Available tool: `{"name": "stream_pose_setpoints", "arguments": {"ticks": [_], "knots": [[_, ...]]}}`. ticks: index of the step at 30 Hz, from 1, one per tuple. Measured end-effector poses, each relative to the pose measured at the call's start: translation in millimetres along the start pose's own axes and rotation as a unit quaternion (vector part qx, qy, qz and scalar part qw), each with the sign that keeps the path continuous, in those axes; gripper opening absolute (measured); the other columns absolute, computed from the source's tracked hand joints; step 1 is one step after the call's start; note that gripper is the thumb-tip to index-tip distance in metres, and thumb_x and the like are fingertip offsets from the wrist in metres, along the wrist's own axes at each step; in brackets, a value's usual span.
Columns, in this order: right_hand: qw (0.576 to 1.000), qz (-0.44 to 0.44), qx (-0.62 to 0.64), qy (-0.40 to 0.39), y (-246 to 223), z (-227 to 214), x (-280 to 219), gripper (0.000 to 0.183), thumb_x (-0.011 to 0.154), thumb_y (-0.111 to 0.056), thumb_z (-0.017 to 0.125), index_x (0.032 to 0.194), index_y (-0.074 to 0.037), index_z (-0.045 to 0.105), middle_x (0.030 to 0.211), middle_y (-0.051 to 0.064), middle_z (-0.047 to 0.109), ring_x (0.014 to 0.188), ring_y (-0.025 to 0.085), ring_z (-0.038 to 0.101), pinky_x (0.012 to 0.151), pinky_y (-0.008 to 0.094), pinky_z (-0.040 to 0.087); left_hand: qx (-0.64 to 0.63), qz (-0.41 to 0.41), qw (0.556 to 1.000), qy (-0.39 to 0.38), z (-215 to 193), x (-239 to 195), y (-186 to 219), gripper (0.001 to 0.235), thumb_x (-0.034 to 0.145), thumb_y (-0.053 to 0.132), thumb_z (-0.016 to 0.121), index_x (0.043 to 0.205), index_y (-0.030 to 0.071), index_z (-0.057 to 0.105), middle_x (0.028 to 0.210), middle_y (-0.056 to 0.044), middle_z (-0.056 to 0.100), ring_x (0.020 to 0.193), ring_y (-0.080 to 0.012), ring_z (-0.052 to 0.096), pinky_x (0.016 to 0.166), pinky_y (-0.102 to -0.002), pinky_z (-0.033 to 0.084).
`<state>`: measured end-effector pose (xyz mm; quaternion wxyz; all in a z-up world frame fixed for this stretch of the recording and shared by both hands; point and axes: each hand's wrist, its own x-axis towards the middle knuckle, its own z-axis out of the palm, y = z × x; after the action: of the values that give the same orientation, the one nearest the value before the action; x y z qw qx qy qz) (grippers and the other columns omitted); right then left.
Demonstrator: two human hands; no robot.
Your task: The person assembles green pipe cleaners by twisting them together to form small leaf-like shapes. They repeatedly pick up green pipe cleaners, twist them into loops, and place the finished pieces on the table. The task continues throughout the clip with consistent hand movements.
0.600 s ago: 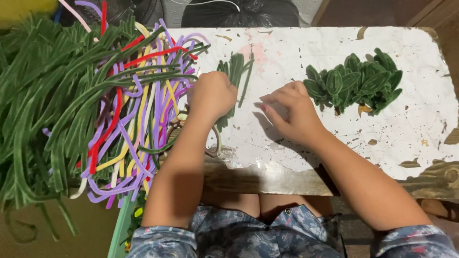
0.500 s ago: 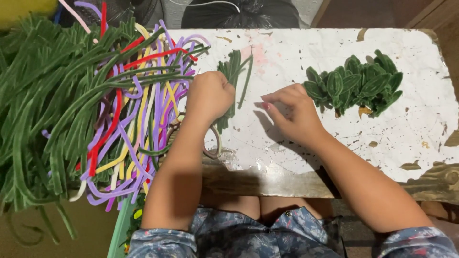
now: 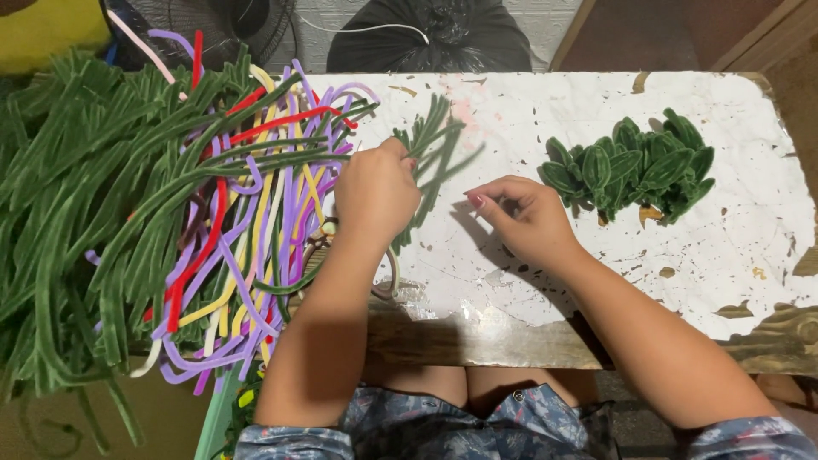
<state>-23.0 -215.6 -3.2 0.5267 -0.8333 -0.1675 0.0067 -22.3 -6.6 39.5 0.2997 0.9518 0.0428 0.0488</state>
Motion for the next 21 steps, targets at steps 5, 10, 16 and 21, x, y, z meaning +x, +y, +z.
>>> {"name": "stream_pose_setpoints", "arguments": {"ticks": [5,10,16,21], "knots": [[0.999,0.037,0.035,-0.002,-2,0,1,0.011,0.096,-0.013,0.072,0.103,-0.007,0.078,0.086,0.011,0.078,0.081,0.018,0.068,0.073,0.031,0.054,0.000,0.021,1.000,0.008,6,1,-3,0.022,0.098,0.007,0.051,0.102,-0.004,0.069,0.078,-0.022,0.069,0.080,-0.0378,0.073,0.067,-0.048,0.059],[0.987,0.104,0.122,-0.011,-3,-1,1,0.021,0.096,-0.017,0.072,0.112,-0.005,0.077,0.090,0.013,0.079,0.083,0.017,0.070,0.078,0.031,0.057,-0.005,0.050,0.999,0.005,1,-6,10,0.020,0.099,0.003,0.051,0.106,-0.006,0.067,0.081,-0.023,0.069,0.083,-0.0394,0.073,0.072,-0.049,0.058],[0.950,0.146,0.274,0.029,8,5,5,0.030,0.092,-0.020,0.076,0.117,-0.003,0.074,0.096,0.011,0.078,0.088,0.014,0.072,0.083,0.031,0.061,-0.199,0.046,0.971,-0.121,13,-21,32,0.022,0.098,0.010,0.053,0.105,0.002,0.072,0.079,-0.017,0.074,0.082,-0.0354,0.075,0.072,-0.044,0.059],[0.942,0.140,0.300,0.061,22,4,10,0.019,0.096,-0.018,0.073,0.104,-0.001,0.076,0.086,0.009,0.077,0.079,0.013,0.071,0.083,0.032,0.061,-0.184,0.030,0.977,-0.106,24,-16,29,0.026,0.097,0.018,0.053,0.112,0.006,0.070,0.086,-0.015,0.076,0.091,-0.0338,0.075,0.076,-0.048,0.058]]}}
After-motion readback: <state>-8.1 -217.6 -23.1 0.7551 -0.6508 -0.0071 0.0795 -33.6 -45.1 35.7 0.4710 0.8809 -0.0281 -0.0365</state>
